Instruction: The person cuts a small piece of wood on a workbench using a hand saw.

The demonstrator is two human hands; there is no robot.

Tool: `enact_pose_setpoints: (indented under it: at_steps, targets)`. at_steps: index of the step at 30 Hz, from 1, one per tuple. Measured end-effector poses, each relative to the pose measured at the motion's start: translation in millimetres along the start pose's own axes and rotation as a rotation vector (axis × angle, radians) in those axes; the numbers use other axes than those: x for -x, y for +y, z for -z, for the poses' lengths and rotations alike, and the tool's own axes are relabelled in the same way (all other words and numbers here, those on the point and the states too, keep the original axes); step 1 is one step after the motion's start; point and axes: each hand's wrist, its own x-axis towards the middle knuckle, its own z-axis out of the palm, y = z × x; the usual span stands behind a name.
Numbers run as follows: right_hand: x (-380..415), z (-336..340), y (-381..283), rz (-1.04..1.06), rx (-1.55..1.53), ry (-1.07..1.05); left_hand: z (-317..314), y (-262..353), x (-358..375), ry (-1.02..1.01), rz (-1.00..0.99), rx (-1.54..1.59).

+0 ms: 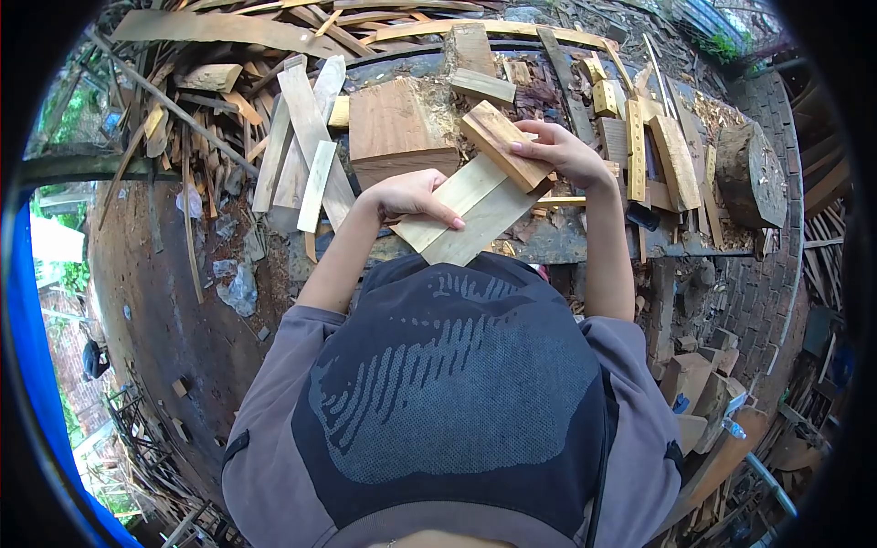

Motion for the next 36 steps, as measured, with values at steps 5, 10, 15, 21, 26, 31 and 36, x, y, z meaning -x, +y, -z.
enact_pose_setpoints:
  at_steps: [5,10,15,21,26,31,36]
  targets:
    - [7,3,-5,-0.012,-0.062,-0.055,5,-5,-7,-0.003,-0.028,-0.112]
    - [7,8,-4,-0.026,-0.022,-0.089,5,6,-7,0.007,-0.007,-0.188]
    - [11,3,-3,-0.048,-0.203,-0.179,16,9,-12,0.019,0.024,-0.413]
    - [25,-30,29,0.123,-0.105,0.176,51,-32,-28,0.199,-0.077,-0.4]
    - [55,-55,7,0.207,0.288,0.484,35,-19,-3,0.504,-0.306,-0.509]
    - [68,-61,-25,0.28,0.386,0.478,3,12,-4,0.544,-0.49,-0.679]
    - [73,-71,-45,0.418,0.441,0.433,-12,36,-10,0.421,-0.59,-0.469]
